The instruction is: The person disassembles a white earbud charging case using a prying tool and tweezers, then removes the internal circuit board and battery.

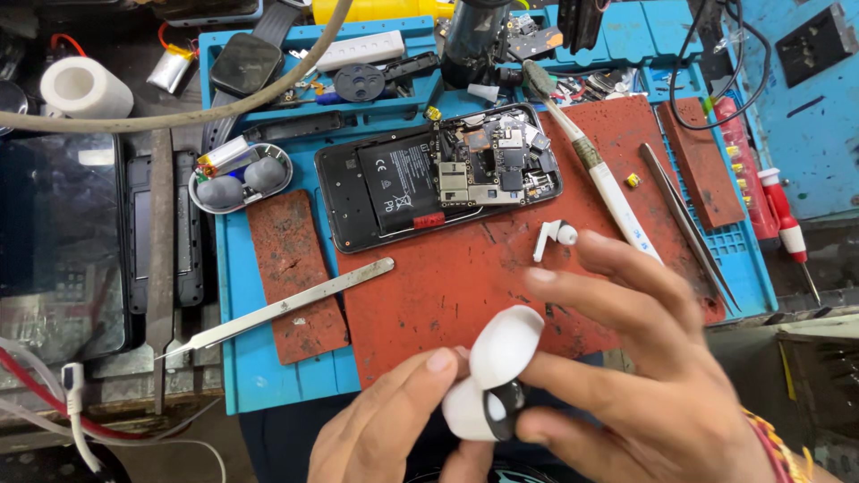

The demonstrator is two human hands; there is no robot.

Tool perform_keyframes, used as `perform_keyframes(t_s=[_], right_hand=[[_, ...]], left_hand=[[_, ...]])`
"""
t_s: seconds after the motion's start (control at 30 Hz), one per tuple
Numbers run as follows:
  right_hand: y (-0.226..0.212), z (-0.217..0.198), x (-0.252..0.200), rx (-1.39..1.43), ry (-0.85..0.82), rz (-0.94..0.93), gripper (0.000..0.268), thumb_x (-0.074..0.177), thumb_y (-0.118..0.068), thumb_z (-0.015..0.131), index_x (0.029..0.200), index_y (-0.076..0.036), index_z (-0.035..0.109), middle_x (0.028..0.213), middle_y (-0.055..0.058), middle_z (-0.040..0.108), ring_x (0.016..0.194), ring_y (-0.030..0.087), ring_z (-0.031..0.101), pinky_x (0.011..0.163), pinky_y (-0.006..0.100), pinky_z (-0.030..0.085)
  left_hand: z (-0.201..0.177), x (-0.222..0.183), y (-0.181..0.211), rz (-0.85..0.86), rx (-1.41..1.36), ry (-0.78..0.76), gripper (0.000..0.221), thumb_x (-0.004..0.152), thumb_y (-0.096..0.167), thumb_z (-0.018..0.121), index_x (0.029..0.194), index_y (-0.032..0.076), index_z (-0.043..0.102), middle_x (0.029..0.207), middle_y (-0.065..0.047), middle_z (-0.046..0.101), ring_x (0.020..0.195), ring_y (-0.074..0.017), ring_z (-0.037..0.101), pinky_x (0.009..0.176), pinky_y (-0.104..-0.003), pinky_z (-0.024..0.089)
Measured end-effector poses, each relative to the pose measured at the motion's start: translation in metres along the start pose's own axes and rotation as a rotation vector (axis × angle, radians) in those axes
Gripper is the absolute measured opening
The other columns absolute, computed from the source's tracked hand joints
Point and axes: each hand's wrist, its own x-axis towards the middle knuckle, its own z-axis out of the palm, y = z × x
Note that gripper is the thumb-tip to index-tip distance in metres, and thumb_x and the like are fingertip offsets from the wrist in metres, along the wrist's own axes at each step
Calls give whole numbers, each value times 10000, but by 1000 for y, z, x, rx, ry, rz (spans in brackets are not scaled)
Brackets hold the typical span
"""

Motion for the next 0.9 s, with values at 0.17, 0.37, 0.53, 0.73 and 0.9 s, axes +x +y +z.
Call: perform_keyframes(t_s=[0.17,0.37,0.53,0.73,0.9], right_hand=[[5,4,6,196,-54,41,349,816,-331,819,1101,-135,774,1412,117,597,1466,383,439,1169,484,427],[-1,11,5,164,70,53,289,830,-325,803,1034,-123,776,1387,111,625,1502,359,442,1233,472,415],[-11,12,0,174,270,156,242,859,-329,797,959,-112,762,1399,86,632,1509,292,425,1273,408,394],[6,-6,3,-184,296,227,222,725,-175,821,905,-75,737,1446,176,563,1531,368,335,1280,476,385],[23,-8,8,-415,207,187,270,773,-139,892,991,-47,762,1490,177,563,1548,392,316,1243,476,363]], left_hand=[[1,12,-2,5,-89,-21,689,729,21,862,1322,85,517,1091,-163,740,1032,-300,782,901,-405,637],[-3,14,-3,50,-135,-73,682,757,-5,849,1333,87,494,1096,-175,733,1020,-315,783,902,-403,651],[-2,10,-4,9,-88,-47,687,736,23,861,1325,85,514,1067,-176,743,993,-310,790,880,-400,652],[0,-3,0,-268,-220,3,765,741,57,878,1400,53,488,1081,-160,765,1000,-262,800,918,-405,649],[-3,-6,-1,-582,-428,-2,886,764,53,881,1522,47,422,1147,-134,755,1070,-229,805,969,-387,631]])
